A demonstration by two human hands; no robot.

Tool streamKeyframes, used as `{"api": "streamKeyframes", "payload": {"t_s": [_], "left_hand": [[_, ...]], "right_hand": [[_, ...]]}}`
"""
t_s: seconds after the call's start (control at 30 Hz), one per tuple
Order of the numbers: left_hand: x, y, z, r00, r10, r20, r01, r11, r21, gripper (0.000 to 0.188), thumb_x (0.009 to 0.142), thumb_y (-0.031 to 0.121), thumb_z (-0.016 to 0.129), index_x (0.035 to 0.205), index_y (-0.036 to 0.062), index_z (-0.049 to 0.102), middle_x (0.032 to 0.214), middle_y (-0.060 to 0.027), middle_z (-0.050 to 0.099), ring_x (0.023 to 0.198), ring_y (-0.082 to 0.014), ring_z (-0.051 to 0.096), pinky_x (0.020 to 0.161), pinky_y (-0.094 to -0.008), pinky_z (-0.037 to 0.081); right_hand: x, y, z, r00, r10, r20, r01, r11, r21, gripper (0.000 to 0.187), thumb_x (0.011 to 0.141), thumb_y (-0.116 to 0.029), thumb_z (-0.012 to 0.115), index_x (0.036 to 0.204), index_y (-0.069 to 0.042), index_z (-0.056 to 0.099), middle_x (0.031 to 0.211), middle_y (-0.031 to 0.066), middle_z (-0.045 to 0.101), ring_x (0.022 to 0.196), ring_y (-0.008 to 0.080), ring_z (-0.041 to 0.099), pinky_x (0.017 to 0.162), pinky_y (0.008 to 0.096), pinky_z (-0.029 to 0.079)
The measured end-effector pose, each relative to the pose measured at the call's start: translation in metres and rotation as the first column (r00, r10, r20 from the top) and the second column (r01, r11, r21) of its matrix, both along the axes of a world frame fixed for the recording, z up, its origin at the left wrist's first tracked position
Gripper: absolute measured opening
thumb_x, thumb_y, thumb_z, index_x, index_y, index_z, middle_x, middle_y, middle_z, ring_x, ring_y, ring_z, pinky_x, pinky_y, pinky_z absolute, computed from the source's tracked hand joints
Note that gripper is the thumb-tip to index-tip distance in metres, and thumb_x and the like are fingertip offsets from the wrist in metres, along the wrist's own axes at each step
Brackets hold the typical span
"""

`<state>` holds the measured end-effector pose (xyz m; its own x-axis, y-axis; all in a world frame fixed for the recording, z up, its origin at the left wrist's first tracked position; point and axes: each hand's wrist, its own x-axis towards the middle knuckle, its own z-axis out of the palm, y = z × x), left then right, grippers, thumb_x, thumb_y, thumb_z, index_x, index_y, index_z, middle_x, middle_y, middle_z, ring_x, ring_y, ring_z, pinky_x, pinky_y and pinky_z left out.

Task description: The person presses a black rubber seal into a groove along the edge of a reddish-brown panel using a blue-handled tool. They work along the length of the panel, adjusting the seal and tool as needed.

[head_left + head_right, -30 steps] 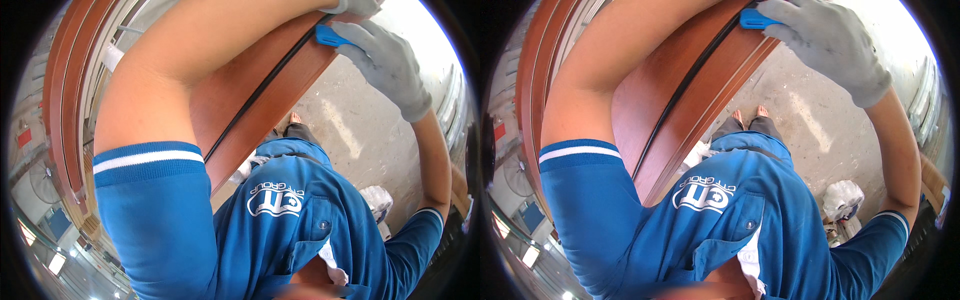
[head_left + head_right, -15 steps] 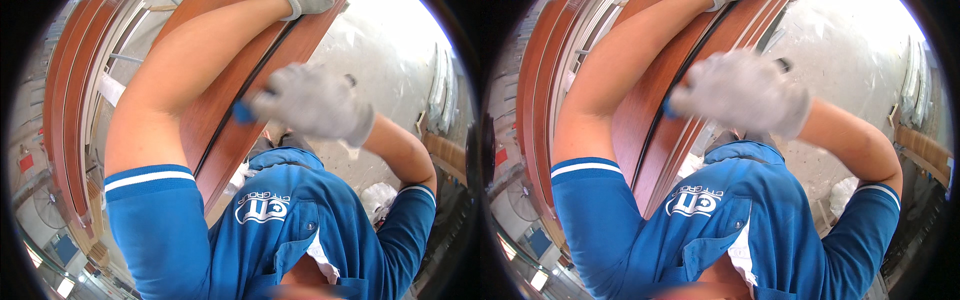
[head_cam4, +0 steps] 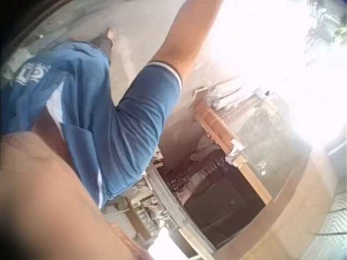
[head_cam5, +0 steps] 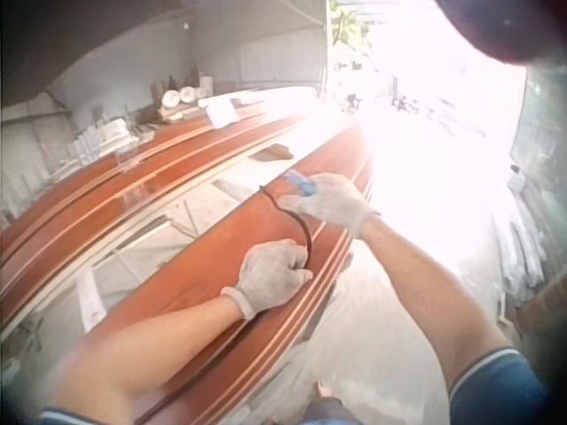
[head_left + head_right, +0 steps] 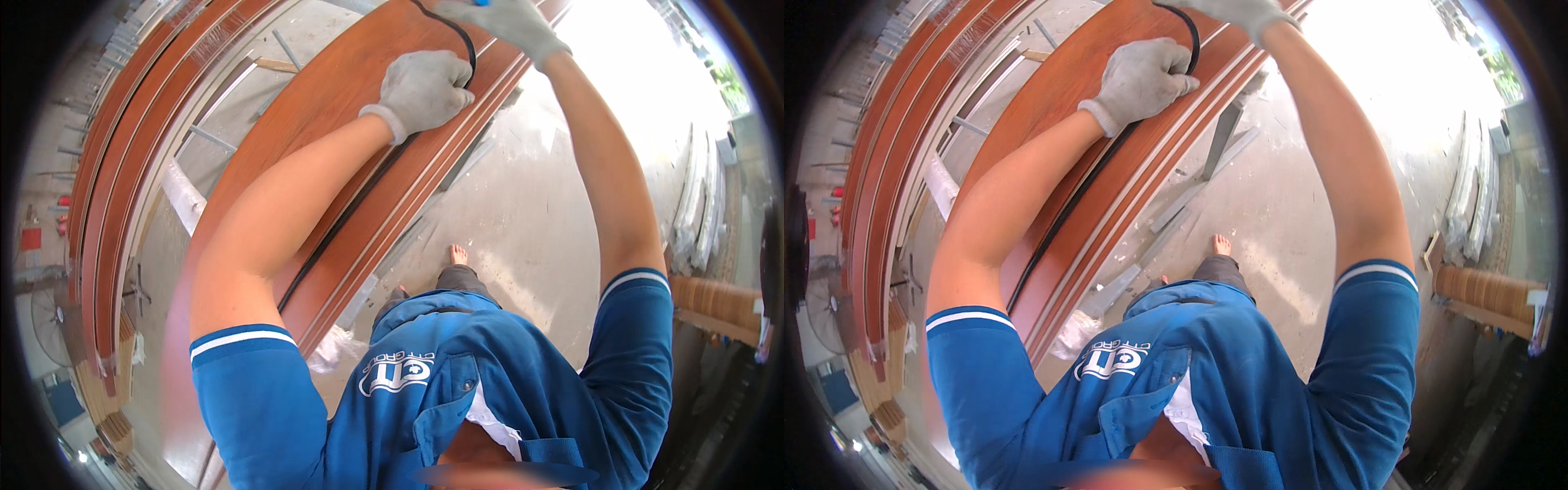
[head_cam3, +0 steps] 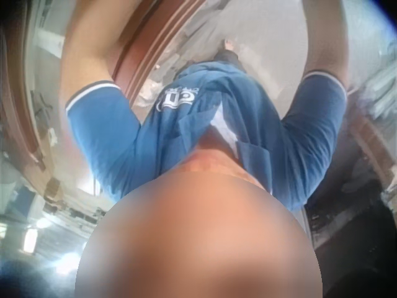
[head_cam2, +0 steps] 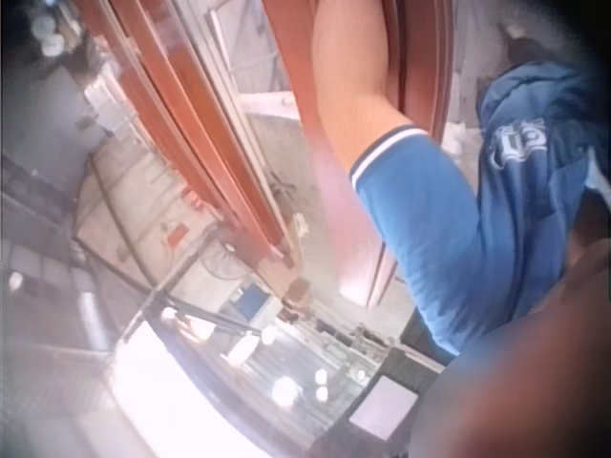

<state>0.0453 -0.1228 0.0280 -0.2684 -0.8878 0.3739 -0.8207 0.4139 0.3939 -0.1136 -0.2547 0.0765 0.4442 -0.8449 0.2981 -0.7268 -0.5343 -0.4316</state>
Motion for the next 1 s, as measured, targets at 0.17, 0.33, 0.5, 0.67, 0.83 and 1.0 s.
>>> {"api": "streamKeyframes", "payload": {"t_s": [0.17,0.33,0.5,0.67,0.83,1.0], "left_hand": [[0.000,0.002,0.000,1.000,0.014,-0.022,-0.014,1.000,-0.007,0.033,0.081,0.026,0.083,0.072,0.0057,0.058,0.074,-0.0087,0.058,0.071,-0.0297,0.059,0.067,-0.0417,0.047],[0.000,0.005,-0.001,0.996,0.055,-0.063,-0.053,0.998,0.033,0.030,0.082,0.022,0.083,0.074,0.0048,0.059,0.074,-0.0083,0.057,0.069,-0.0282,0.056,0.066,-0.0396,0.046],[-0.002,0.008,0.000,0.998,0.063,-0.013,-0.063,0.998,-0.016,0.029,0.083,0.022,0.082,0.076,0.0051,0.060,0.074,-0.0084,0.056,0.069,-0.0266,0.055,0.065,-0.0388,0.046],[-0.006,0.011,-0.002,0.995,0.100,0.008,-0.100,0.995,-0.021,0.032,0.083,0.028,0.082,0.076,0.0056,0.060,0.075,-0.0082,0.056,0.071,-0.0282,0.057,0.066,-0.0393,0.046],[-0.010,0.015,-0.005,0.987,0.155,0.032,-0.153,0.987,-0.058,0.032,0.085,0.030,0.080,0.076,0.0065,0.060,0.078,-0.0075,0.057,0.073,-0.0289,0.057,0.068,-0.0404,0.046],[-0.012,0.016,-0.005,0.983,0.183,-0.001,-0.183,0.983,-0.029,0.030,0.086,0.030,0.079,0.078,0.0071,0.061,0.081,-0.0069,0.058,0.076,-0.0294,0.059,0.071,-0.0416,0.046]], "right_hand": [[0.022,-0.041,0.011,0.959,0.261,0.111,-0.284,0.890,0.356,0.034,0.089,-0.036,0.075,0.086,-0.002,0.073,0.079,0.0052,0.069,0.064,0.0119,0.057,0.060,0.0289,0.048],[-0.061,-0.019,-0.007,0.418,0.106,0.902,-0.830,0.448,0.332,0.027,0.105,-0.023,0.061,0.110,0.002,0.066,0.079,0.0011,0.055,0.054,0.0012,0.036,0.049,0.0174,0.031],[-0.147,-0.040,-0.065,-0.128,-0.383,0.915,-0.885,0.460,0.069,0.017,0.105,-0.012,0.059,0.106,0.005,0.062,0.095,0.0118,0.065,0.057,0.0049,0.044,0.049,0.0191,0.037],[-0.127,-0.128,-0.098,0.265,-0.549,0.792,-0.427,0.670,0.607,0.019,0.099,-0.011,0.068,0.095,0.008,0.066,0.068,0.0002,0.050,0.060,0.0109,0.046,0.056,0.0241,0.041],[-0.132,-0.155,-0.068,0.279,-0.404,0.871,-0.676,0.562,0.476,0.018,0.098,-0.011,0.070,0.104,0.005,0.066,0.083,0.0056,0.063,0.057,0.0077,0.045,0.051,0.0208,0.041],[-0.137,-0.148,-0.059,0.616,-0.287,0.734,-0.288,0.785,0.548,0.020,0.096,-0.014,0.073,0.100,0.006,0.071,0.076,0.0035,0.063,0.061,0.0066,0.054,0.055,0.0195,0.044]]}}
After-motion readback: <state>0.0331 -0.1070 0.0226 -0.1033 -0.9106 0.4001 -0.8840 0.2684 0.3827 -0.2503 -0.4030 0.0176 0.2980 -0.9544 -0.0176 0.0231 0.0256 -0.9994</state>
